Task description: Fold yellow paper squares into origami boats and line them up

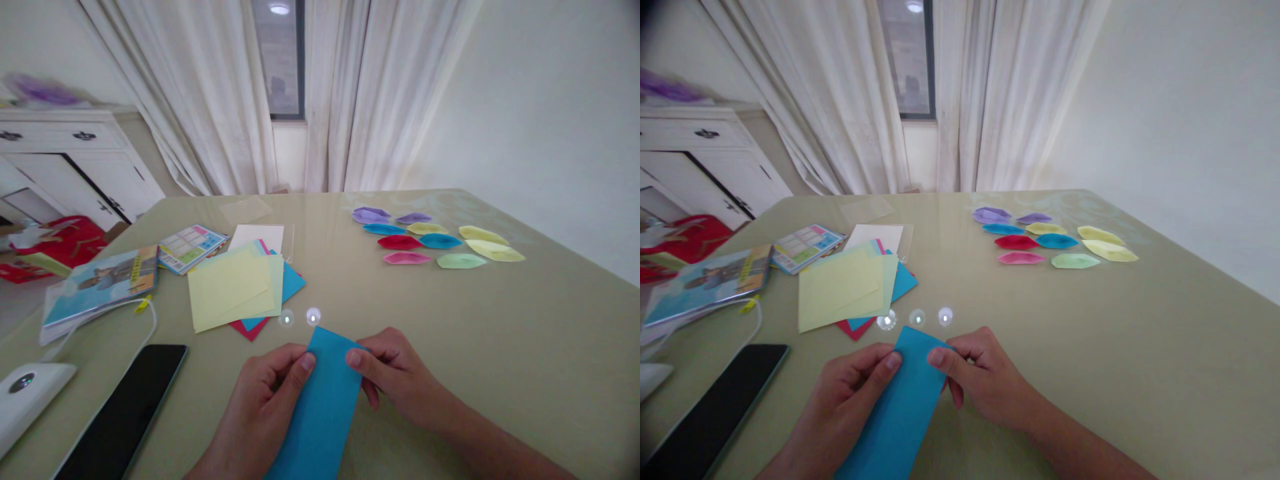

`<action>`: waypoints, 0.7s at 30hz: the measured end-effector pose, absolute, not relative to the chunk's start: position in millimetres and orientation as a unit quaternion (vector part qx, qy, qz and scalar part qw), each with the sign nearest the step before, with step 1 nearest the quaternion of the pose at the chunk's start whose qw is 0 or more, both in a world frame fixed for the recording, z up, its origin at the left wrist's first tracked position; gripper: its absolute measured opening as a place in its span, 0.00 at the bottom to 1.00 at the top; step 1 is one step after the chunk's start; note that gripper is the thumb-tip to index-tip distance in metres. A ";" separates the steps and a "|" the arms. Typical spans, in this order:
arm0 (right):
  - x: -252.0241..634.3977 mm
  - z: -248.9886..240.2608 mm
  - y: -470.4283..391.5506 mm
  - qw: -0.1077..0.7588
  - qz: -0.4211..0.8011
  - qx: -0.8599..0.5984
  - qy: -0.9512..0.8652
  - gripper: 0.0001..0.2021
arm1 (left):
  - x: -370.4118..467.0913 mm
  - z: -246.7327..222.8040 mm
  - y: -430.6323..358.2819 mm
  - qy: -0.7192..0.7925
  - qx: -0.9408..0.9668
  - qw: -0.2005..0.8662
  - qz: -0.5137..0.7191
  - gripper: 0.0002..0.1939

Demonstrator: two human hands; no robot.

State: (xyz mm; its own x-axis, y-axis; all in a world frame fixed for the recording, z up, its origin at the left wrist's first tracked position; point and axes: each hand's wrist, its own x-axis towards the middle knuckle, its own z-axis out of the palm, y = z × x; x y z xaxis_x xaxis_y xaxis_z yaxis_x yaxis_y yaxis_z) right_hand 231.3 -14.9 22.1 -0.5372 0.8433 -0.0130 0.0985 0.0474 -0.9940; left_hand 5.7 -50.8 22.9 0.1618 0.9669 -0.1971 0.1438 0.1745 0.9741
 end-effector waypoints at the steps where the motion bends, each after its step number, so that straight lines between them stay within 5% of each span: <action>1: 231.1 22.0 -14.3 0.319 0.590 -0.362 -0.647 0.33 | 5.2 23.0 -50.6 0.531 0.528 0.549 0.372 0.26; 21: 229.3 25.3 -17.3 0.254 0.607 -0.371 -0.656 0.30 | 2.4 20.2 -50.3 0.545 0.498 0.528 0.419 0.25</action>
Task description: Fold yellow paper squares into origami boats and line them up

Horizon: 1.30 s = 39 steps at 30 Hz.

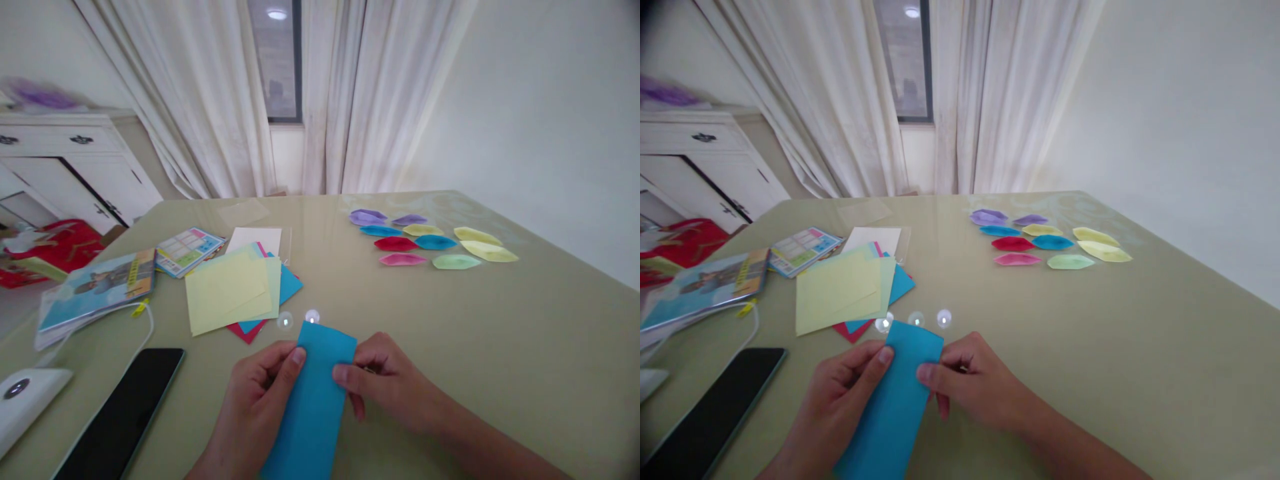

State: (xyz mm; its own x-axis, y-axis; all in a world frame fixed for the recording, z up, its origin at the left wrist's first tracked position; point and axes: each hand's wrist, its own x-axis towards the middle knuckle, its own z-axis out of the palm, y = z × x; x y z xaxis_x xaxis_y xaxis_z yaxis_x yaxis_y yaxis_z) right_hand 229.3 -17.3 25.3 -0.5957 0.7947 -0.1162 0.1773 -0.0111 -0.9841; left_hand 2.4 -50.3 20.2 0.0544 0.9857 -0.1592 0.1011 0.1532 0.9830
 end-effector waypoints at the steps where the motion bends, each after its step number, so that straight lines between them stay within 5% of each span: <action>1: 229.0 23.7 -17.5 0.265 0.607 -0.369 -0.652 0.32 | 2.0 21.3 -49.7 0.547 0.500 0.529 0.414 0.26; 5: 229.3 20.1 -13.8 0.316 0.597 -0.385 -0.629 0.36 | 1.4 27.9 -44.8 0.548 0.512 0.534 0.389 0.29; 21: 233.0 21.0 9.7 0.421 0.504 -0.456 -0.601 0.22 | 1.9 16.7 -33.0 0.496 0.510 0.592 0.379 0.23; 32: 249.6 30.7 20.2 0.452 0.422 -0.415 -0.668 0.18 | -17.1 0.2 -29.6 0.539 0.729 0.251 0.338 0.08; 39: 258.4 32.3 22.6 0.388 0.338 -0.414 -0.751 0.20 | -17.9 -3.7 -30.6 0.445 0.815 0.047 0.367 0.14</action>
State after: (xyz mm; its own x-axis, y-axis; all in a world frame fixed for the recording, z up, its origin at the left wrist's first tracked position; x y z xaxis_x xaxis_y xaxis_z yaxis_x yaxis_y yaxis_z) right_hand 258.4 22.6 32.3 -0.3568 0.8838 0.3026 0.3596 0.4289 -0.8287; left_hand -17.9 -30.6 -3.7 0.3344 0.7602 0.5571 0.6916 -0.5995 0.4029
